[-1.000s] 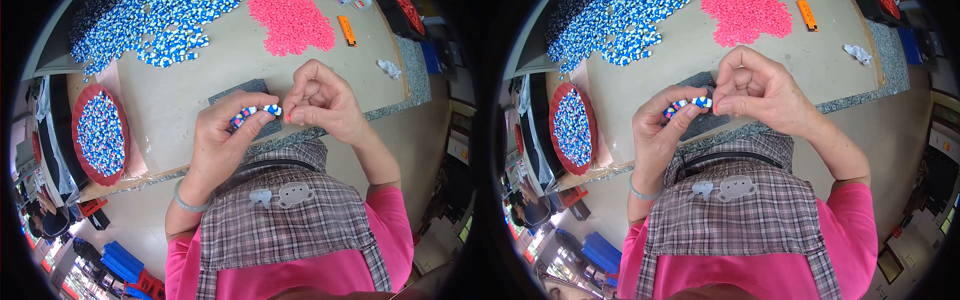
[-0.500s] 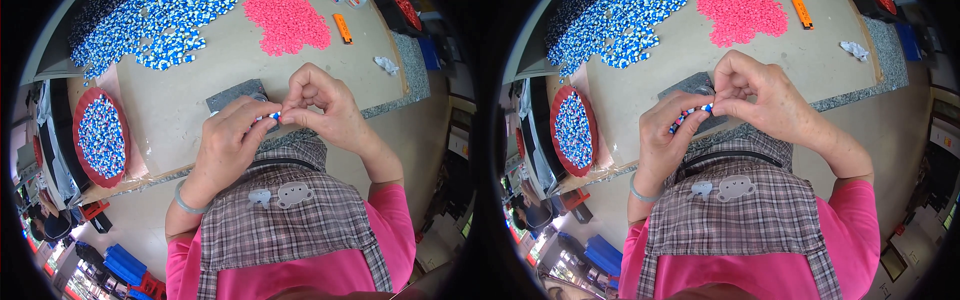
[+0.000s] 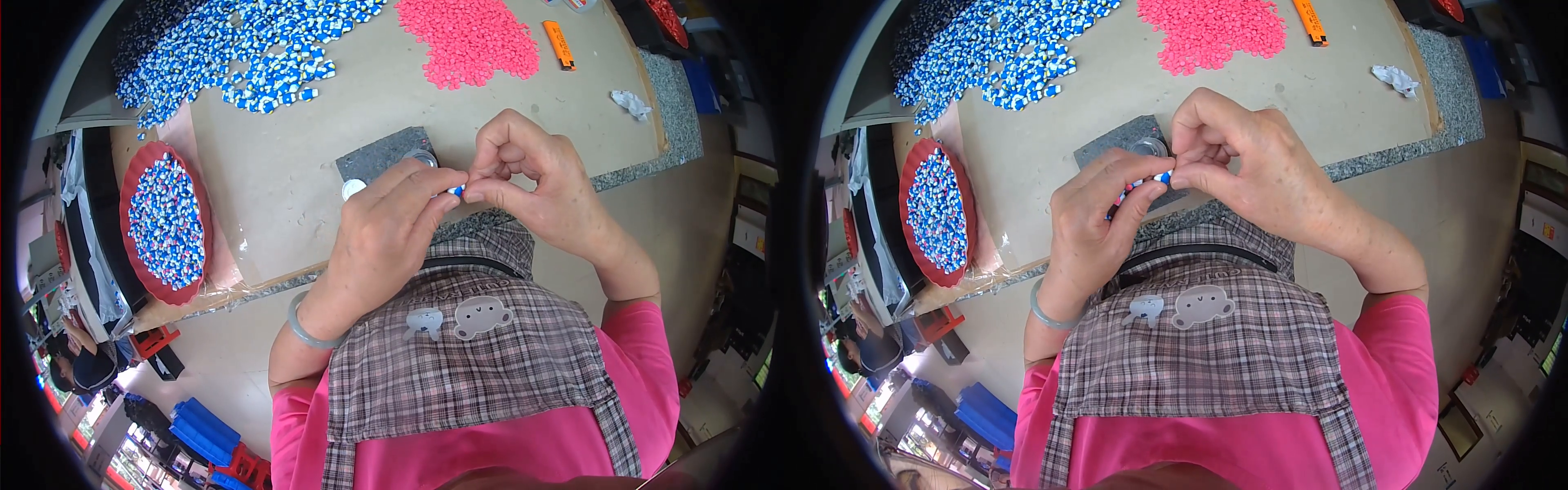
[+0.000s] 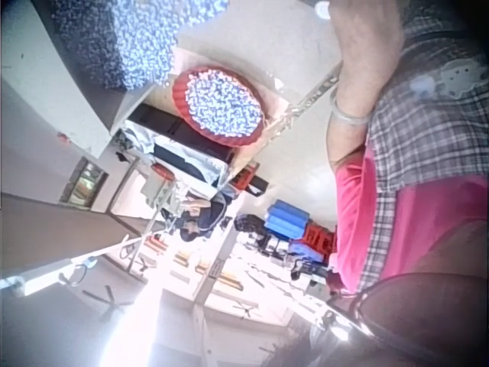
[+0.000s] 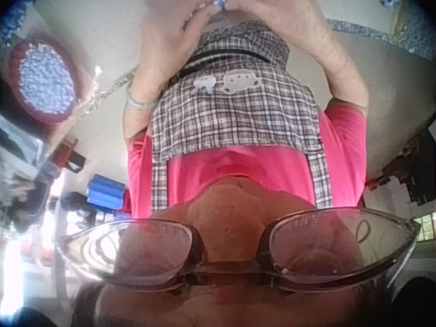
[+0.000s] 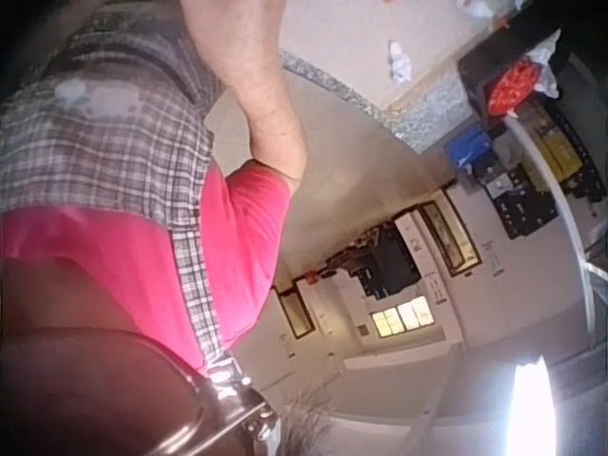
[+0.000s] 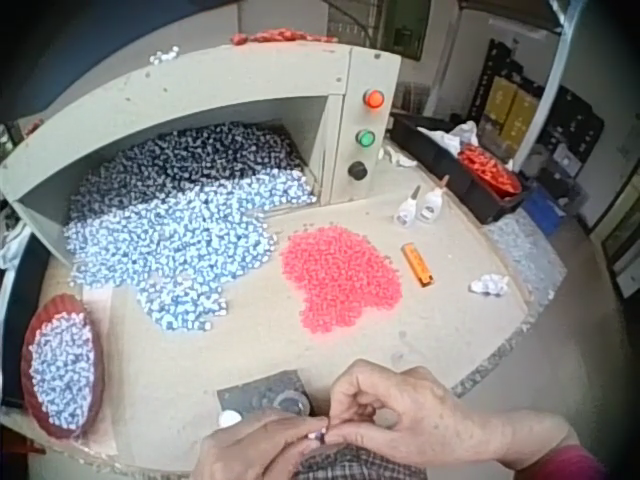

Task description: The person assembles small plastic toy components by hand on a workbench, using a glue bottle to secure the parts onto an assembly plate.

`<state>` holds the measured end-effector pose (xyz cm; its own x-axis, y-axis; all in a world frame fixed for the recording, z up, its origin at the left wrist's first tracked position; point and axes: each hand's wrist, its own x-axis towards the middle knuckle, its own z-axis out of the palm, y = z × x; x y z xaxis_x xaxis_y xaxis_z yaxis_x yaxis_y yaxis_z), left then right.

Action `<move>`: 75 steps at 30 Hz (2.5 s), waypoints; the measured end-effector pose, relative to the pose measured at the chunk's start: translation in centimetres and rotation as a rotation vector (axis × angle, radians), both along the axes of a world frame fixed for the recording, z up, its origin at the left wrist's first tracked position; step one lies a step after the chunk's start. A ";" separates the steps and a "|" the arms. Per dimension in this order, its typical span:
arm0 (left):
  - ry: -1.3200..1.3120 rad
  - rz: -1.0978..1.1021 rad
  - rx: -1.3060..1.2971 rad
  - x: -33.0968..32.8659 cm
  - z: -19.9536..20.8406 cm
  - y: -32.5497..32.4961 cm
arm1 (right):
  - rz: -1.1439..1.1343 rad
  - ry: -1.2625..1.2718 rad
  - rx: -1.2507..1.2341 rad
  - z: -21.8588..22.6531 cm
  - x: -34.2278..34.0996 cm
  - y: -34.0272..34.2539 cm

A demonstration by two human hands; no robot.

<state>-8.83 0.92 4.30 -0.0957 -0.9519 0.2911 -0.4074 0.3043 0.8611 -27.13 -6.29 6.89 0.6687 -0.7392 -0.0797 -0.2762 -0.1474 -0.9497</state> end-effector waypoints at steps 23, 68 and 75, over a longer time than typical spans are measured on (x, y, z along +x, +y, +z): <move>0.219 0.001 0.085 -0.4 -0.7 0.1 | -0.222 -0.109 0.102 -1.3 -0.5 0.8; 1.084 0.049 0.451 4.1 -2.1 0.5 | -0.353 0.199 -0.643 -7.1 -2.8 -5.6; 0.903 0.203 0.435 4.4 -2.9 1.1 | -0.393 0.366 -0.764 -8.3 -1.0 -6.6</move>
<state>-4.39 2.01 1.39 0.1628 -0.9663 -0.1995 0.4393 -0.1100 0.8916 -28.14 -12.93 -1.45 0.3885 -0.8462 0.3648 -0.7018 -0.5283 -0.4780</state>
